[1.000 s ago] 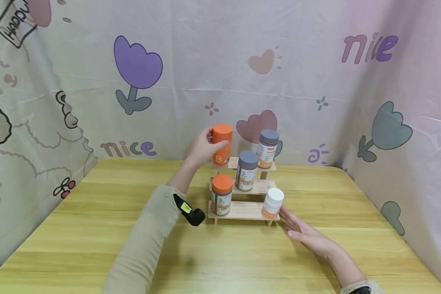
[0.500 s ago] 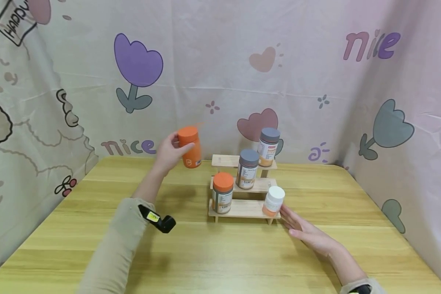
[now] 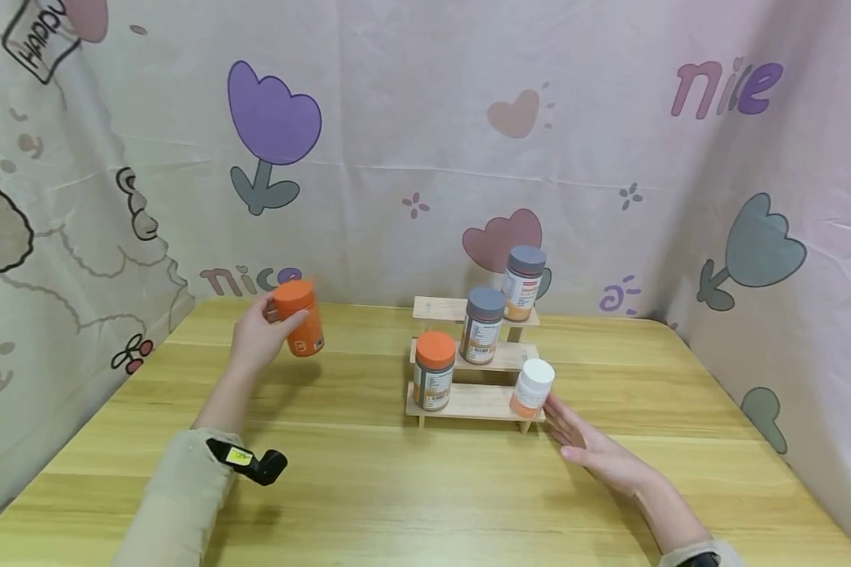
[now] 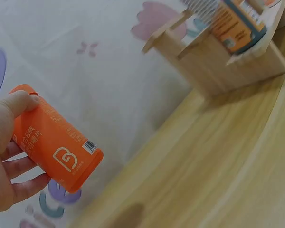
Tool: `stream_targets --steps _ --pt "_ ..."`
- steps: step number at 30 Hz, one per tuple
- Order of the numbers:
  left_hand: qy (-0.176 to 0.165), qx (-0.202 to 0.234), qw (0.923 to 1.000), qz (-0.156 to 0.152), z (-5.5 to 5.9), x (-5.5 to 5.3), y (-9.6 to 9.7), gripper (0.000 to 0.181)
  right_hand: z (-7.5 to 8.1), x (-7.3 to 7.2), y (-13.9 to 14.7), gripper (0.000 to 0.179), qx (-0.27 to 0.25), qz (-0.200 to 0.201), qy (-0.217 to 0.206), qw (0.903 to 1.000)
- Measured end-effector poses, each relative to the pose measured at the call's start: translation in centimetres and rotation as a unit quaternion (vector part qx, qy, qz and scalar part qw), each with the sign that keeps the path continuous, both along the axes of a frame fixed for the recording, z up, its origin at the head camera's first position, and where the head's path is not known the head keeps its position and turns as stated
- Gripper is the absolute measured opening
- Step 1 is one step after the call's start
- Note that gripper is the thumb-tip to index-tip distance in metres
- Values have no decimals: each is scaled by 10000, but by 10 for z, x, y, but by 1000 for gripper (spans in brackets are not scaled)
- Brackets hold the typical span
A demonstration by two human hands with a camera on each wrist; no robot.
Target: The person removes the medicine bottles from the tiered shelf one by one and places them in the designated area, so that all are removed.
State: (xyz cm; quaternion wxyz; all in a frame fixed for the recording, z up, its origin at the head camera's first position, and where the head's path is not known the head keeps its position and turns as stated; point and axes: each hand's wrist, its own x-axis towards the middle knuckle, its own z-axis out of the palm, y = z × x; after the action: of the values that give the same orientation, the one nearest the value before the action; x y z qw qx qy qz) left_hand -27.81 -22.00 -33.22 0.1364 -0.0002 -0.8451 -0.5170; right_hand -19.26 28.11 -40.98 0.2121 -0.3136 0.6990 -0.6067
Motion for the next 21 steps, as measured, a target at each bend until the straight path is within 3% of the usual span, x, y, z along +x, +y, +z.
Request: stream_targets --steps 11,21 --pt "-138 -203 9963 819 -26 1 -34 73 -2 2 2 82 78 18 -55 10000" --pt "-160 -466 9948 887 -36 -6 -41 71 -2 -1 1 81 68 -3 -79 9999"
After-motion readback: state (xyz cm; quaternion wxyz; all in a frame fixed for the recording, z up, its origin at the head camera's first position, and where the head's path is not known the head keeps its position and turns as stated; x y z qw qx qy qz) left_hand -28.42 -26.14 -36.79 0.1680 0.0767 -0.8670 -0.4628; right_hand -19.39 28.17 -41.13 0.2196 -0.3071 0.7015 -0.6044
